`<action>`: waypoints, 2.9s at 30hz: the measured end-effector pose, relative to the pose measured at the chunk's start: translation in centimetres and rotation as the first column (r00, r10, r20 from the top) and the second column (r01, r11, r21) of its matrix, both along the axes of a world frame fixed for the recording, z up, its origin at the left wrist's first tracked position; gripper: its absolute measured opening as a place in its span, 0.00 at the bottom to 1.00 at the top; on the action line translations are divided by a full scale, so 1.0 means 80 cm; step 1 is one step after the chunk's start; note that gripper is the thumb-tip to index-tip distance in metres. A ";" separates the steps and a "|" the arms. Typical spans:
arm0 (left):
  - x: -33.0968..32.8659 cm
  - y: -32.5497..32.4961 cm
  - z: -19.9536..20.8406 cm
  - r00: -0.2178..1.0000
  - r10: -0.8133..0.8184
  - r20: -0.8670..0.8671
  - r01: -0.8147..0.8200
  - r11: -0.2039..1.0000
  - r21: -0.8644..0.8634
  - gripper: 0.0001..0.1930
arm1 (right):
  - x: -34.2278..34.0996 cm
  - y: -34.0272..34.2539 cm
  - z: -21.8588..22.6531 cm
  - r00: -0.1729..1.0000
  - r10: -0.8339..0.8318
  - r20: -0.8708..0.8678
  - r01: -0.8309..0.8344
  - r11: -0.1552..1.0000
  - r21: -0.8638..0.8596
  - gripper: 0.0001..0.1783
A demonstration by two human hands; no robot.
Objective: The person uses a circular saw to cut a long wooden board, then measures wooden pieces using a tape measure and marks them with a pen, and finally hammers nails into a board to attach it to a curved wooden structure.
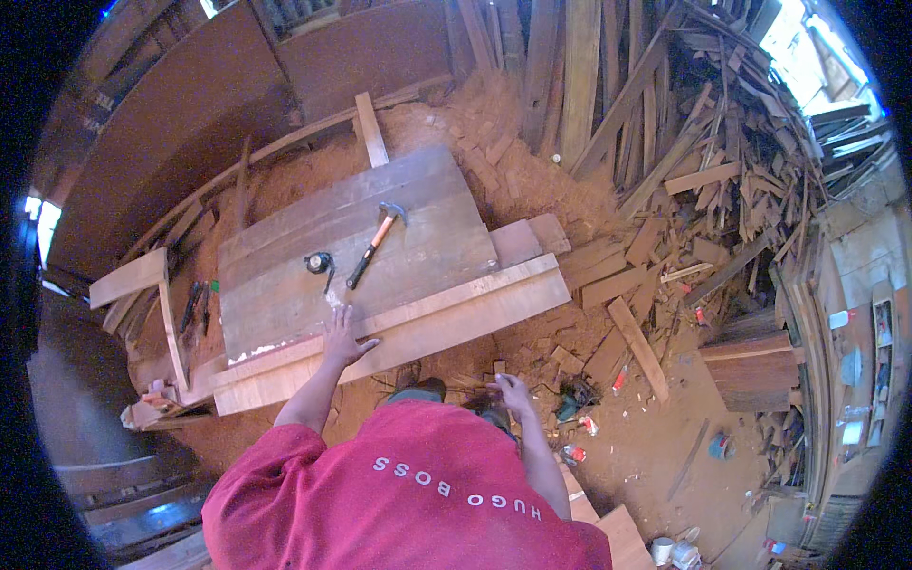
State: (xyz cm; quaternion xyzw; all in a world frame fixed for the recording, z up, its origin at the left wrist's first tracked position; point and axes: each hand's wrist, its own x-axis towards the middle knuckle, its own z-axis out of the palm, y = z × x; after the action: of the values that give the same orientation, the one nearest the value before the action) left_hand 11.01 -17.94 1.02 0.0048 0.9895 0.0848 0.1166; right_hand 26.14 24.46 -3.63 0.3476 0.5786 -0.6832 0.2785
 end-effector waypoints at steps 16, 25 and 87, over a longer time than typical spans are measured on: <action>-0.040 -0.069 -0.056 0.930 -0.365 0.054 0.367 0.930 -0.032 0.40 | -0.121 -0.249 -0.076 0.843 -0.538 -0.001 0.533 0.835 0.135 0.22; -0.036 -0.067 -0.051 0.932 -0.362 0.011 0.363 0.932 -0.005 0.36 | -0.142 -0.230 -0.039 0.933 -0.323 0.157 0.268 0.917 0.296 0.22; -0.097 -0.293 0.269 0.640 0.255 -0.725 0.126 0.896 0.426 0.23 | -0.342 -0.585 0.187 0.245 0.874 -0.419 -0.501 0.484 0.718 0.29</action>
State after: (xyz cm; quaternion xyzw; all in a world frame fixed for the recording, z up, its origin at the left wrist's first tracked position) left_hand 3.27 -41.40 22.55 0.0301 0.8982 0.2996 -0.3204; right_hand -1.22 -22.33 11.35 -0.2196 0.8650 -0.4025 0.2036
